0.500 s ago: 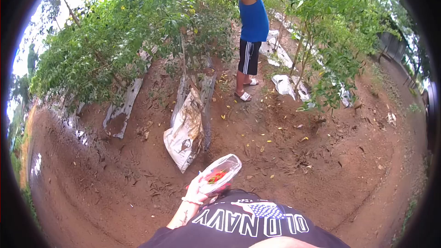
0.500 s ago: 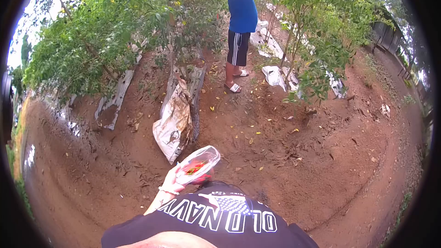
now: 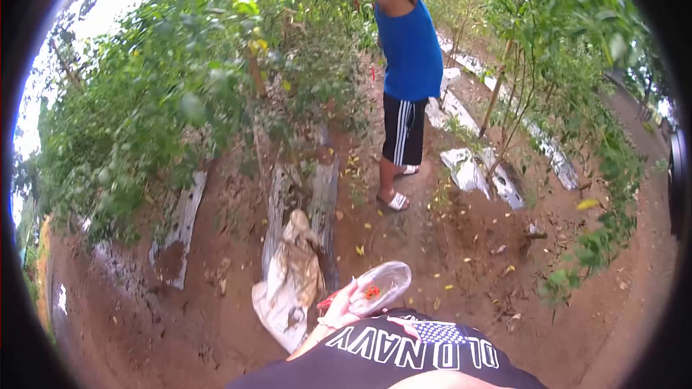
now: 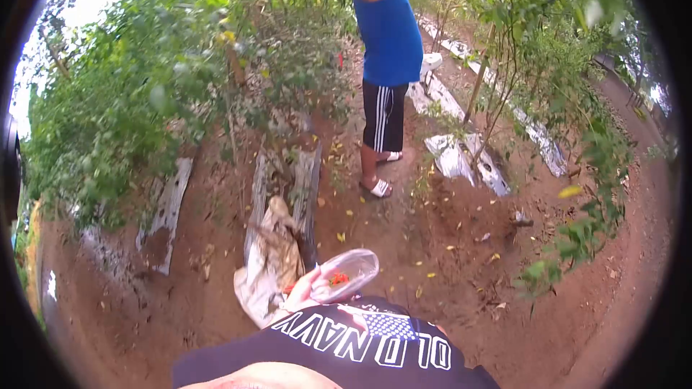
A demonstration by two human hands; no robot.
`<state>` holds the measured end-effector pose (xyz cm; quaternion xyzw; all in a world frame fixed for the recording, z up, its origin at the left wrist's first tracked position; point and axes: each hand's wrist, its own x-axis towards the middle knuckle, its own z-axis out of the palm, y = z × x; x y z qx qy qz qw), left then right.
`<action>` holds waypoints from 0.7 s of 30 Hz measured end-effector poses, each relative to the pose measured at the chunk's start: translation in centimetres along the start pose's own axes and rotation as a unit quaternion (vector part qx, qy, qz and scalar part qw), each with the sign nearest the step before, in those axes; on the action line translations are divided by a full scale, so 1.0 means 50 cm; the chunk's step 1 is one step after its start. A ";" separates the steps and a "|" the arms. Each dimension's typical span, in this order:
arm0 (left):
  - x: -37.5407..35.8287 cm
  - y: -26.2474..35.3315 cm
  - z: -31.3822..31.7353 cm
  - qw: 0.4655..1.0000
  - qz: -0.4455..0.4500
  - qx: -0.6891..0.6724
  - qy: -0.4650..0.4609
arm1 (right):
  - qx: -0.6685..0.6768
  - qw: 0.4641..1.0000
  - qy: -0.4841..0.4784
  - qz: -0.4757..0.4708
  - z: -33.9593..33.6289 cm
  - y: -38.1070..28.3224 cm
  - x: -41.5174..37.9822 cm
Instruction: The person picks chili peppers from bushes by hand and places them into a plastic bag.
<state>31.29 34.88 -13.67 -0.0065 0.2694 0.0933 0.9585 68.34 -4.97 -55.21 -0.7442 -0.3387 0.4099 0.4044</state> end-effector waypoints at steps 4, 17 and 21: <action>0.175 0.171 0.100 0.987 0.028 0.082 0.135 | 0.124 0.956 0.183 0.194 -0.057 -0.180 0.000; 0.528 0.372 0.401 0.989 0.028 0.147 0.010 | 0.061 0.889 0.236 0.388 -0.048 -0.374 0.080; 0.602 0.337 0.494 0.995 0.049 0.089 0.014 | -0.039 0.916 0.168 0.363 -0.274 -0.482 0.286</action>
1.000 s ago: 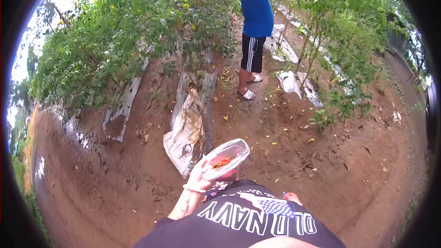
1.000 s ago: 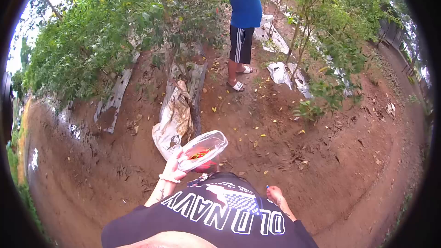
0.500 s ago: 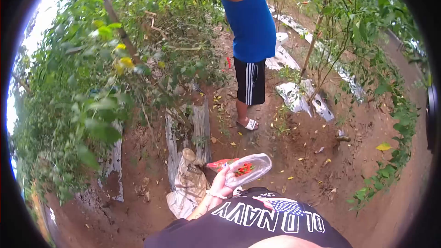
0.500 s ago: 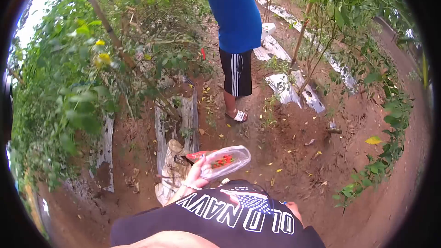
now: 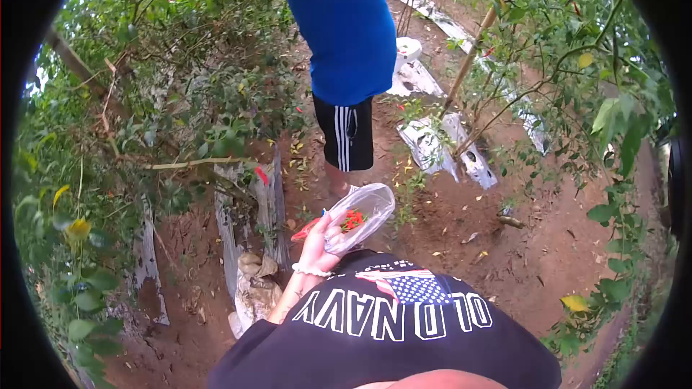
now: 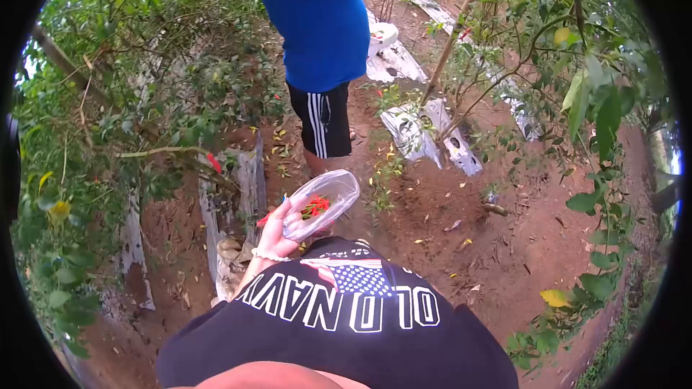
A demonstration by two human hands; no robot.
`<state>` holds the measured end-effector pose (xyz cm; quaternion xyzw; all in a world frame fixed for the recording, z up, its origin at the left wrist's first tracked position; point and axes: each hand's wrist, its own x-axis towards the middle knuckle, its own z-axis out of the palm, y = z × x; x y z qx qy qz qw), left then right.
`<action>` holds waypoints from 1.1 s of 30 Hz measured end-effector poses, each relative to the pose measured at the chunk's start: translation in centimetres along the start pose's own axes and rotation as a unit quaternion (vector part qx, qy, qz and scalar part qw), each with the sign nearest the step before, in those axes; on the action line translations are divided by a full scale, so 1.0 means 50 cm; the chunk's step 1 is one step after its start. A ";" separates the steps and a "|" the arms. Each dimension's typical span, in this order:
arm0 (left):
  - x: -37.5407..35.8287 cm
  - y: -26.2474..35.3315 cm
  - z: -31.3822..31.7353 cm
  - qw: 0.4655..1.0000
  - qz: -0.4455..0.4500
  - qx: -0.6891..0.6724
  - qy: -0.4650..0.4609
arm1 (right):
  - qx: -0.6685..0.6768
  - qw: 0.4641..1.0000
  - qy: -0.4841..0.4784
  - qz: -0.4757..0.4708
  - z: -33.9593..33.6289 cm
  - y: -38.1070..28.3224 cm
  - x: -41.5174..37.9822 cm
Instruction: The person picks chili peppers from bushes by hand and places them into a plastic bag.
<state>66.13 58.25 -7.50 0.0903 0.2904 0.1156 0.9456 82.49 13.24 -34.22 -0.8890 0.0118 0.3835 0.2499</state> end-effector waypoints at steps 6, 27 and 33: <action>0.107 0.007 0.071 0.999 -0.010 -0.037 -0.007 | 0.036 0.986 0.093 -0.133 -0.158 -0.338 0.184; 0.230 0.111 0.099 0.989 -0.138 0.021 -0.052 | 0.101 0.944 0.057 -0.309 -0.209 -0.813 0.050; 0.248 0.120 0.107 0.988 -0.125 0.089 -0.022 | 0.166 0.919 0.016 -0.357 -0.211 -0.886 -0.004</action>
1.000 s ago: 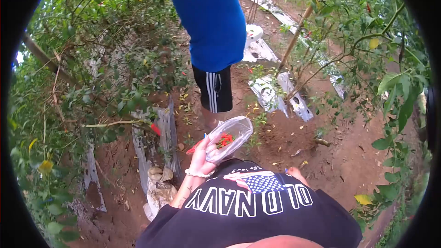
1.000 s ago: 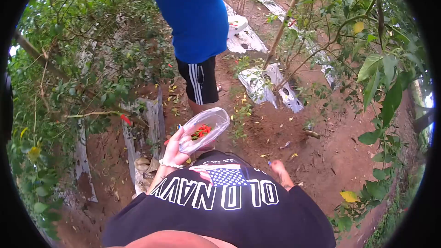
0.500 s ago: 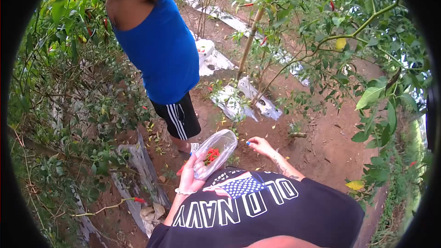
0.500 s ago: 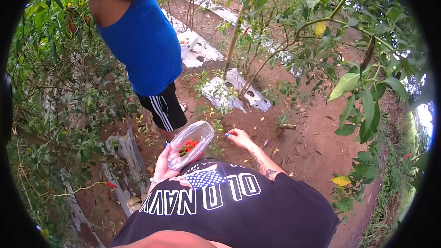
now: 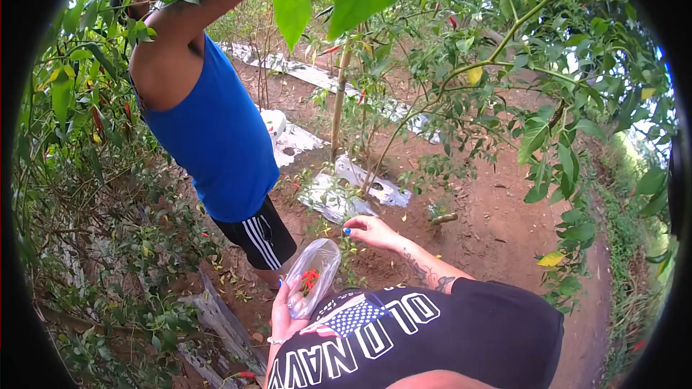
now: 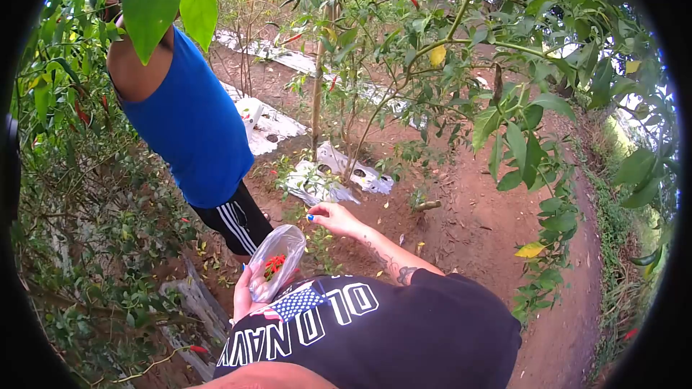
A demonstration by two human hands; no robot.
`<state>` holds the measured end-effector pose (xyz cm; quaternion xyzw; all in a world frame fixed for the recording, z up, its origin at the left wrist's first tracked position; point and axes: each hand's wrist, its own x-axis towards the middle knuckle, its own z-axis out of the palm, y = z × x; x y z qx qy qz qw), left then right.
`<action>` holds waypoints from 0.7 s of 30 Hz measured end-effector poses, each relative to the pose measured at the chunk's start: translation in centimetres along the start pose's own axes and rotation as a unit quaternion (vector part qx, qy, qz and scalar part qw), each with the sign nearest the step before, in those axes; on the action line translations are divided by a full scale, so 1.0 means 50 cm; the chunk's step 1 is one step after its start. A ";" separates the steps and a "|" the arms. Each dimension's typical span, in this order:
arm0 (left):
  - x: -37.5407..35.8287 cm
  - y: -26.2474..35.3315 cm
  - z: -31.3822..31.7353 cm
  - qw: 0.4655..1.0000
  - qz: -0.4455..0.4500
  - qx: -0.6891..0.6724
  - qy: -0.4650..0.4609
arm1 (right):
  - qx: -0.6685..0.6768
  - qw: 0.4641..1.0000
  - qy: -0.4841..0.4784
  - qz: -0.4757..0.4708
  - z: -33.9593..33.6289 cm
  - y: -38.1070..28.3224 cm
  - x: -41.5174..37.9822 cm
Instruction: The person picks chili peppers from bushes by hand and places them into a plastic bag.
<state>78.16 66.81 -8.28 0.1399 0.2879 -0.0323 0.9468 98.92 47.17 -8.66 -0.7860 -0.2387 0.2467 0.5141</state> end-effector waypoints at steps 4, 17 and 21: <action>-0.012 0.010 0.021 1.000 0.006 0.003 0.004 | -0.028 0.999 -0.018 -0.013 -0.001 -0.027 -0.012; -0.020 0.024 0.097 0.999 -0.021 -0.039 0.008 | 0.036 0.999 -0.005 -0.041 -0.021 -0.074 -0.026; 0.035 0.032 -0.034 0.913 -0.113 -0.239 -0.310 | 0.013 1.000 -0.008 0.006 -0.009 -0.078 -0.033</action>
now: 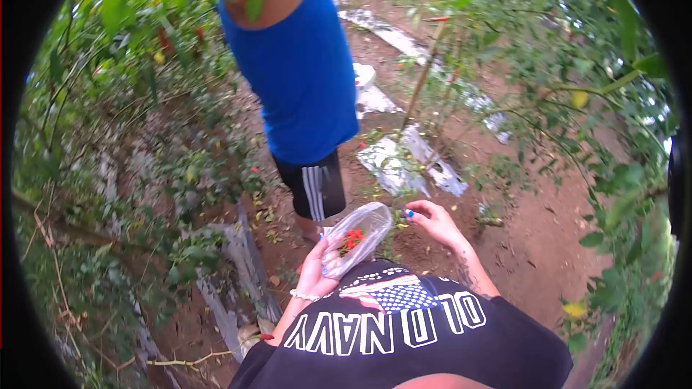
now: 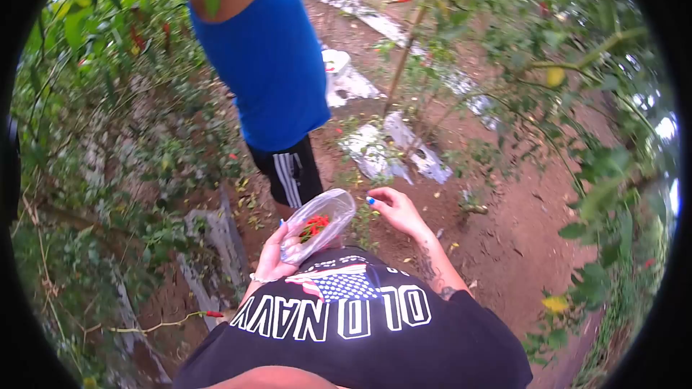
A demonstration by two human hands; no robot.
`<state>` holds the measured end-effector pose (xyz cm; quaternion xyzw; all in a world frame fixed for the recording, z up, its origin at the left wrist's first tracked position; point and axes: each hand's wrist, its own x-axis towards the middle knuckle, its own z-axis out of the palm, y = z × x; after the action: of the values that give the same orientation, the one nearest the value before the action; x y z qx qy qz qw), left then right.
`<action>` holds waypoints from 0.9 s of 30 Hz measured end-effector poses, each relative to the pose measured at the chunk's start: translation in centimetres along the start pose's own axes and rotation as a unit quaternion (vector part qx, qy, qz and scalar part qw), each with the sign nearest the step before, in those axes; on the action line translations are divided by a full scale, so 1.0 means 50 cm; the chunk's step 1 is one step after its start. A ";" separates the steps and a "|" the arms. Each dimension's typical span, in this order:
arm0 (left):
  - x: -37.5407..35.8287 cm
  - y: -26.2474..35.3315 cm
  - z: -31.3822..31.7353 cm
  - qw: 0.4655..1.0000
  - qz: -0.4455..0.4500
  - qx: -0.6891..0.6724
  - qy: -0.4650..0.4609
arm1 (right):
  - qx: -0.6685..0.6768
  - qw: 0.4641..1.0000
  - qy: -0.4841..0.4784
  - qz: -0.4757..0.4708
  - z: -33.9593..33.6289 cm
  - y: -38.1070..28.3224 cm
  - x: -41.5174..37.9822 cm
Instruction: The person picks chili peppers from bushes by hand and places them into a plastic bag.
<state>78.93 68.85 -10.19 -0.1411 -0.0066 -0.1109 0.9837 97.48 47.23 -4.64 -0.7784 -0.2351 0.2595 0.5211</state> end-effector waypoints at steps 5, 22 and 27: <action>-0.040 -0.001 -0.019 0.998 0.053 -0.005 -0.030 | 0.055 0.998 -0.036 0.011 0.013 0.032 0.029; -0.025 -0.034 0.029 0.988 0.071 -0.019 -0.136 | 0.070 0.992 -0.105 0.023 0.048 0.060 0.030; -0.032 -0.005 -0.024 0.993 0.044 -0.033 -0.108 | 0.047 0.992 -0.115 0.036 0.046 0.050 0.018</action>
<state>77.31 68.63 -11.37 -0.1843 -0.1029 -0.0516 0.9761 96.88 48.50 -7.88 -0.7259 -0.2531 0.3768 0.5168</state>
